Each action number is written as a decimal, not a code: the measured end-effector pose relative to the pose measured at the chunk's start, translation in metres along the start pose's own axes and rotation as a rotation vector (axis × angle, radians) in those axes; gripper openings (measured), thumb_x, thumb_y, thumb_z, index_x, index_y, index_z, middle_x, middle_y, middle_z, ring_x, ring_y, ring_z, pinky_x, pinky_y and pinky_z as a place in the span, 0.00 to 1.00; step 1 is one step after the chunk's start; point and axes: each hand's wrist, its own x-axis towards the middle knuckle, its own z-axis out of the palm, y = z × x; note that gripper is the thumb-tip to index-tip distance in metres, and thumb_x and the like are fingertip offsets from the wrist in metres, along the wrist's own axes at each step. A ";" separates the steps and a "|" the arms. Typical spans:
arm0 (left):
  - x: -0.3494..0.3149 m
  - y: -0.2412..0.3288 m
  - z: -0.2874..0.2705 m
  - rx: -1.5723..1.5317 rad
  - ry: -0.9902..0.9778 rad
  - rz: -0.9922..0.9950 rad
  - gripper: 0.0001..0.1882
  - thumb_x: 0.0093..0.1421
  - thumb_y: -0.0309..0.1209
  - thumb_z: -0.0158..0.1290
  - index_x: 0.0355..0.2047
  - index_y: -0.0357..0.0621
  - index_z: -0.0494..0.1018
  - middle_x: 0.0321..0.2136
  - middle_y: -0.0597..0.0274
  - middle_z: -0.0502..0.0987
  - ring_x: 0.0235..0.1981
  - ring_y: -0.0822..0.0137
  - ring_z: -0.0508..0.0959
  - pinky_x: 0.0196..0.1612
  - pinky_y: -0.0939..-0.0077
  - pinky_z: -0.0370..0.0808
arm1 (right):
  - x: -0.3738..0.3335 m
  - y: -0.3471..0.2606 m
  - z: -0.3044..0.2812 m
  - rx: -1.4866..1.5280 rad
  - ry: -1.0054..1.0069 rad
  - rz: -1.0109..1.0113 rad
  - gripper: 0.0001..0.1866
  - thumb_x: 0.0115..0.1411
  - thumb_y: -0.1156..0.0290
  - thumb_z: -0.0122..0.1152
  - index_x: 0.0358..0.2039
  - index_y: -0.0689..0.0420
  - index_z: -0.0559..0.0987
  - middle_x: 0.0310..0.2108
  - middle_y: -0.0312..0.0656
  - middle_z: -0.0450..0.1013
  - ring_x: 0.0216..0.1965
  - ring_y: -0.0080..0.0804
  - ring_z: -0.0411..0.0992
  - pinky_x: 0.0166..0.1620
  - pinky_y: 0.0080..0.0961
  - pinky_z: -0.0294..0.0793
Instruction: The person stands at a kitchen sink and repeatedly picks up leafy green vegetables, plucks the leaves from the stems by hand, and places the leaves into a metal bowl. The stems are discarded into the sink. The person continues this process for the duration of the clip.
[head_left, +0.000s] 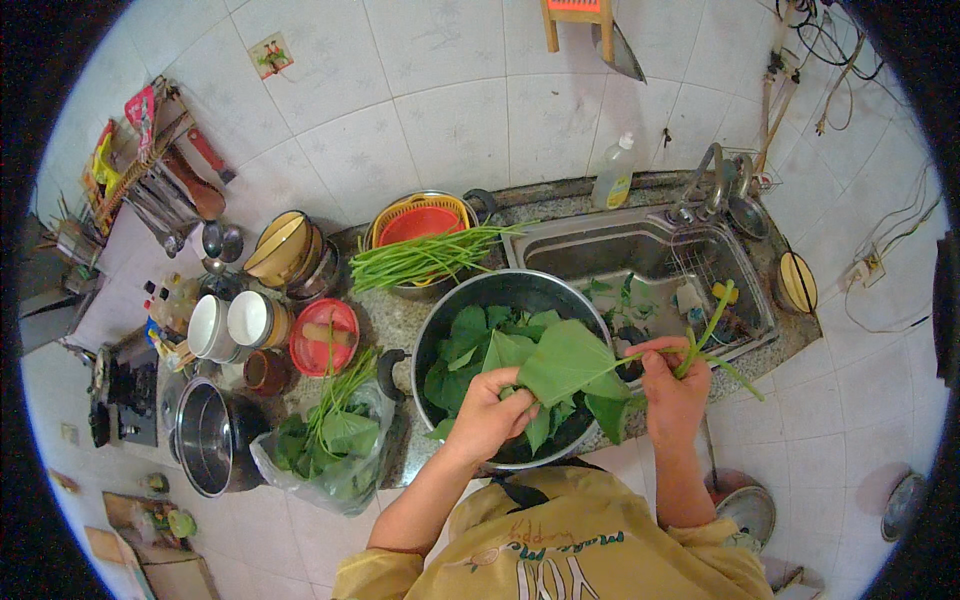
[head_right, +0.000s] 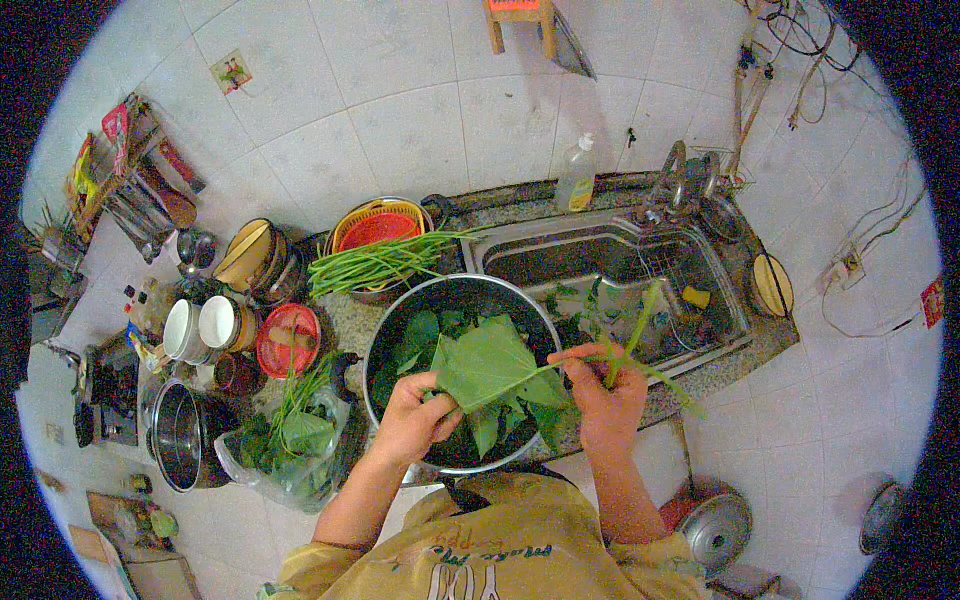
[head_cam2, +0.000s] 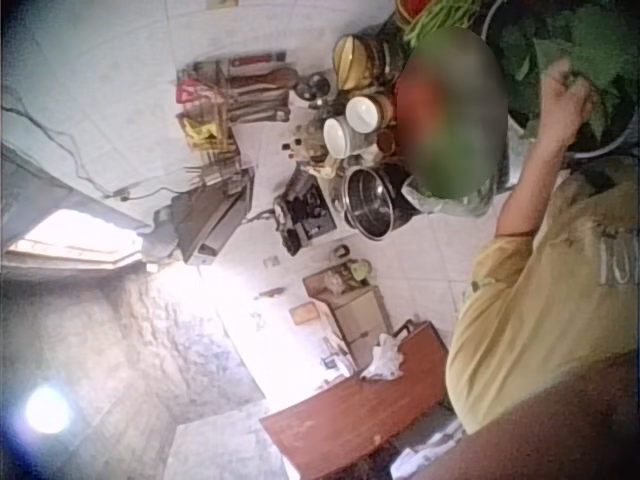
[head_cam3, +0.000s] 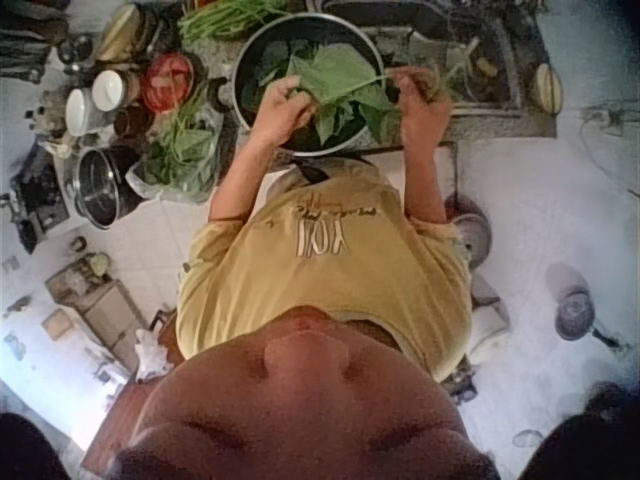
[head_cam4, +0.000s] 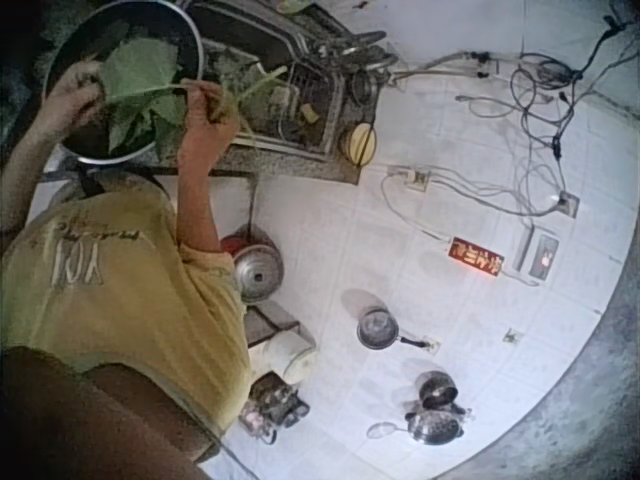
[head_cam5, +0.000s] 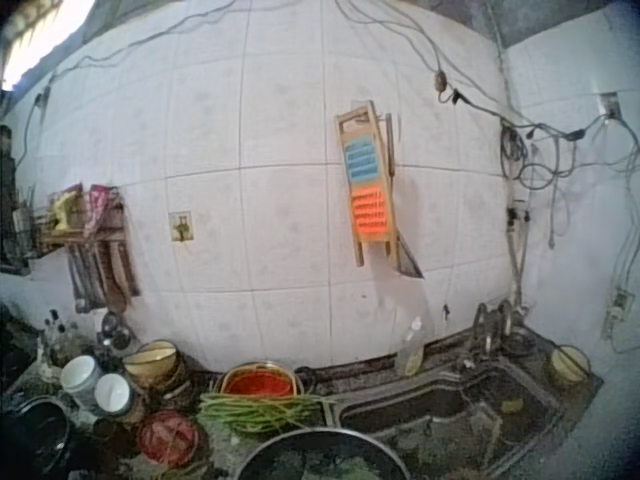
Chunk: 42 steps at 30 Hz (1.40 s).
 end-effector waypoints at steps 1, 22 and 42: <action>0.003 -0.006 -0.004 -0.005 -0.010 0.021 0.09 0.53 0.21 0.44 0.35 0.37 0.70 0.17 0.62 0.69 0.10 0.82 0.59 0.11 0.88 0.52 | 0.000 -0.001 0.002 0.014 -0.007 0.010 0.03 0.47 0.79 0.54 0.25 0.59 0.75 0.23 0.35 0.73 0.14 0.10 0.55 0.17 0.10 0.51; 0.004 0.030 -0.009 0.396 0.148 0.378 0.10 0.52 0.30 0.53 0.31 0.34 0.72 0.24 0.65 0.73 0.24 0.77 0.70 0.27 0.83 0.66 | 0.011 0.010 0.011 -0.036 -0.091 -0.044 0.02 0.49 0.78 0.54 0.25 0.60 0.74 0.24 0.40 0.74 0.20 0.17 0.65 0.25 0.14 0.64; 0.032 0.011 -0.036 0.252 0.370 0.313 0.10 0.57 0.22 0.39 0.36 0.40 0.70 0.24 0.64 0.70 0.17 0.76 0.68 0.18 0.85 0.63 | 0.011 0.004 0.003 -0.172 0.011 -0.302 0.06 0.44 0.84 0.57 0.24 0.60 0.74 0.26 0.42 0.74 0.29 0.27 0.72 0.35 0.21 0.70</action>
